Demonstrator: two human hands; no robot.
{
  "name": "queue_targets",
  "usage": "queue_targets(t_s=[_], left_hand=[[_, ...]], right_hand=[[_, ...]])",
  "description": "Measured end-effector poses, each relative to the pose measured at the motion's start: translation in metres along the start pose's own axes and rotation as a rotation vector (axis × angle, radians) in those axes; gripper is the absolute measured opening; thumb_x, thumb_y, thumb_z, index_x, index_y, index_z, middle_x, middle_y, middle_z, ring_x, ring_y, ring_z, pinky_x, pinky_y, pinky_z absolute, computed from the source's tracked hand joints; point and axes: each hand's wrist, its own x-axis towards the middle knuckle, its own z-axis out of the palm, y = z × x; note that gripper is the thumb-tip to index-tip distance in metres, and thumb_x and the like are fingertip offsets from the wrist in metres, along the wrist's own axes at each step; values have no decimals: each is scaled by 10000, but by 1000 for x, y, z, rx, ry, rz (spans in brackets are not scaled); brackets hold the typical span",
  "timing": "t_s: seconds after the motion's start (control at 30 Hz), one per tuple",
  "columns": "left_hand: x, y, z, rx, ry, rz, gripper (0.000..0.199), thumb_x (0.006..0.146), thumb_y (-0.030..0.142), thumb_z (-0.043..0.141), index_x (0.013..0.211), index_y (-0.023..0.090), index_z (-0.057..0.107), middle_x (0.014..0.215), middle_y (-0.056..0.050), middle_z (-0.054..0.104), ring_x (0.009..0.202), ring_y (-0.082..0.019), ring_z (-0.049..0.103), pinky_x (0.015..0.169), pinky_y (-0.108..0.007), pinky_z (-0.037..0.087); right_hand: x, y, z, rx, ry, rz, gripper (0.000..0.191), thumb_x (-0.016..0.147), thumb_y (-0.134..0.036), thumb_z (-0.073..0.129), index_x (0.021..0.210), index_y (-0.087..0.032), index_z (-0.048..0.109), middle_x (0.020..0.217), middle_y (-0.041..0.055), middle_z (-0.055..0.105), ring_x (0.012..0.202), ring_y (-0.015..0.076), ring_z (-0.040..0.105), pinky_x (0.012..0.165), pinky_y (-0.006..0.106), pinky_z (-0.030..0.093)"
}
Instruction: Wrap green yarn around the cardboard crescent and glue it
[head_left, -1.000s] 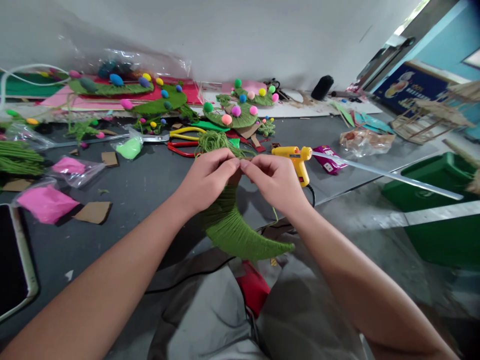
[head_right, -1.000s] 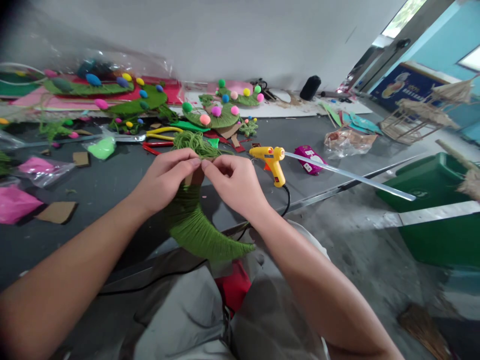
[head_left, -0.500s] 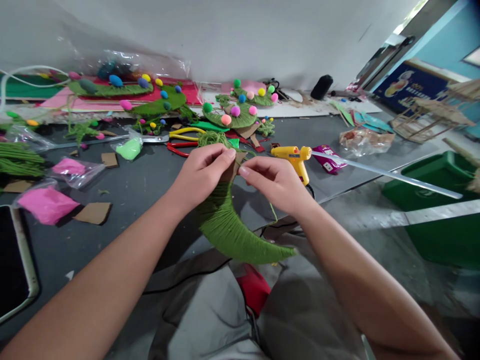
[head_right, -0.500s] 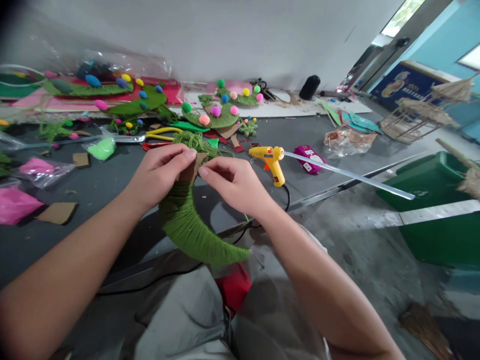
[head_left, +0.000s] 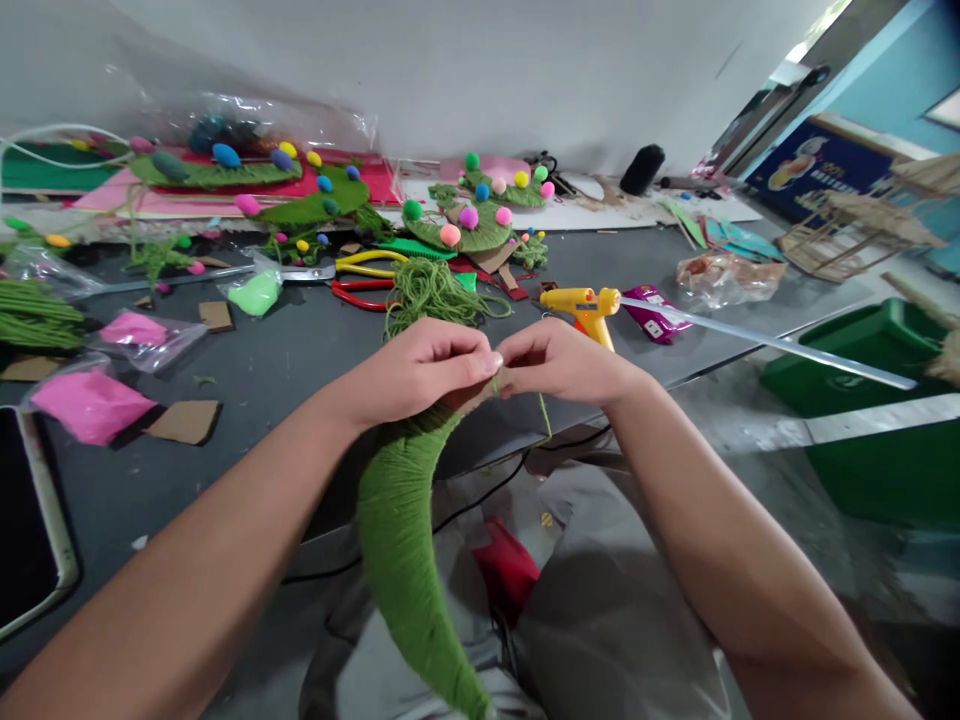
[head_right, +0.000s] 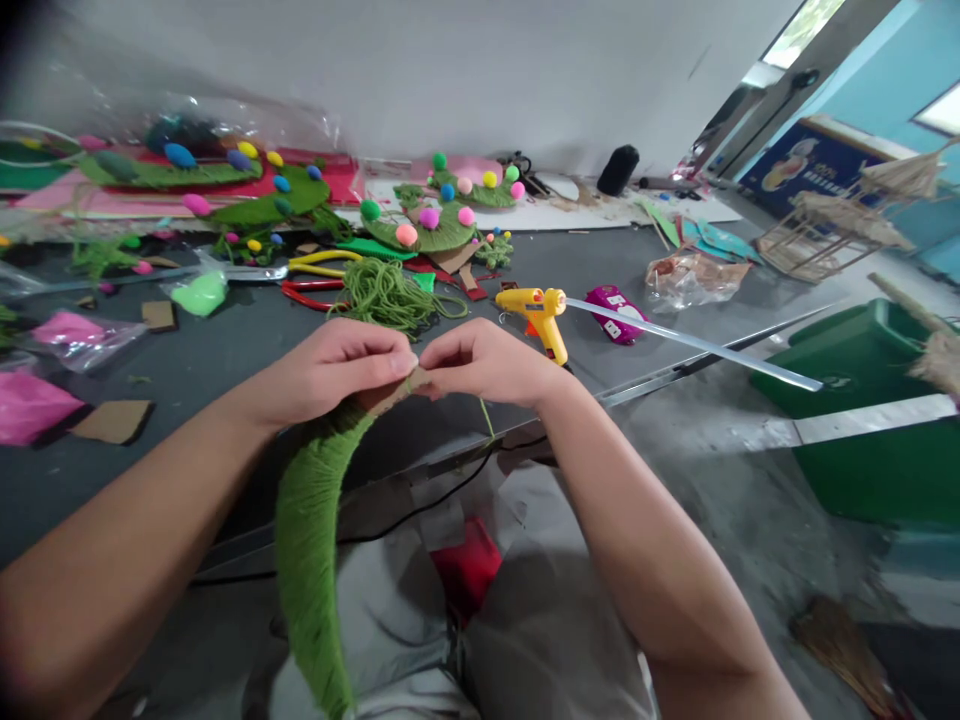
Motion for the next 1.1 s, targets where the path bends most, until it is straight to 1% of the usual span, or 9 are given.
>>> queue_targets(t_s=[0.13, 0.23, 0.3, 0.43, 0.57, 0.7, 0.83, 0.97, 1.1], left_hand=[[3, -5, 3, 144, -120, -65, 294, 903, 367, 574, 678, 178, 591, 577, 19, 554, 516, -101, 461, 489, -231, 351], [6, -11, 6, 282, -121, -86, 304, 907, 400, 555, 709, 179, 618, 615, 7, 617, 537, -118, 509, 497, -231, 373], [7, -14, 7, 316, -102, -89, 318, 921, 419, 530, 734, 179, 624, 643, 4, 635, 552, -123, 522, 496, -230, 374], [7, -16, 7, 312, -95, -84, 317, 934, 422, 514, 745, 181, 594, 664, 12, 621, 577, -125, 529, 524, -232, 386], [7, -16, 5, 302, -70, -76, 308, 941, 409, 502, 751, 179, 583, 675, 6, 609, 596, -133, 538, 545, -238, 401], [8, -15, 5, 282, -24, -86, 323, 946, 397, 486, 725, 174, 563, 661, 3, 591, 581, -125, 516, 538, -234, 395], [8, -14, 4, 291, 25, -75, 335, 947, 382, 484, 694, 170, 539, 634, 15, 546, 563, -107, 463, 522, -226, 362], [10, -15, 4, 290, 65, -77, 337, 945, 379, 478, 687, 167, 525, 631, 20, 525, 579, -104, 447, 542, -229, 357], [14, -19, 6, 239, 139, -122, 307, 916, 346, 489, 676, 159, 532, 620, 24, 497, 575, -100, 415, 533, -229, 328]], right_hand=[[-1, -8, -12, -222, 13, 65, 144, 808, -260, 678, 845, -198, 803, 703, -15, 709, 637, 105, 574, 609, 229, 434], [-1, -18, -16, -292, 47, 88, 146, 795, -228, 654, 794, -199, 798, 694, -12, 693, 616, 102, 531, 557, 232, 392], [0, -23, -16, -305, 69, 108, 161, 790, -222, 635, 740, -191, 785, 655, -10, 660, 580, 95, 484, 517, 241, 346], [4, -26, -11, -242, 161, 121, 204, 800, -232, 603, 690, -173, 764, 595, -6, 592, 539, 84, 436, 484, 251, 297], [2, -26, -3, -177, 213, 99, 203, 820, -240, 591, 732, -170, 760, 621, -3, 588, 555, 84, 444, 488, 245, 299], [-5, -24, 4, -124, 328, 96, 181, 831, -259, 606, 759, -163, 742, 601, -11, 553, 545, 84, 421, 488, 248, 282], [-11, -24, 10, -79, 427, 65, 197, 866, -292, 605, 813, -149, 731, 658, -3, 563, 553, 82, 416, 491, 245, 283], [-12, -27, 14, -100, 394, 23, 216, 894, -310, 606, 850, -127, 712, 652, -10, 536, 572, 83, 417, 506, 236, 299], [-11, -29, 23, -217, 329, -66, 215, 929, -304, 578, 854, -134, 685, 669, -18, 537, 589, 81, 421, 529, 229, 318]])
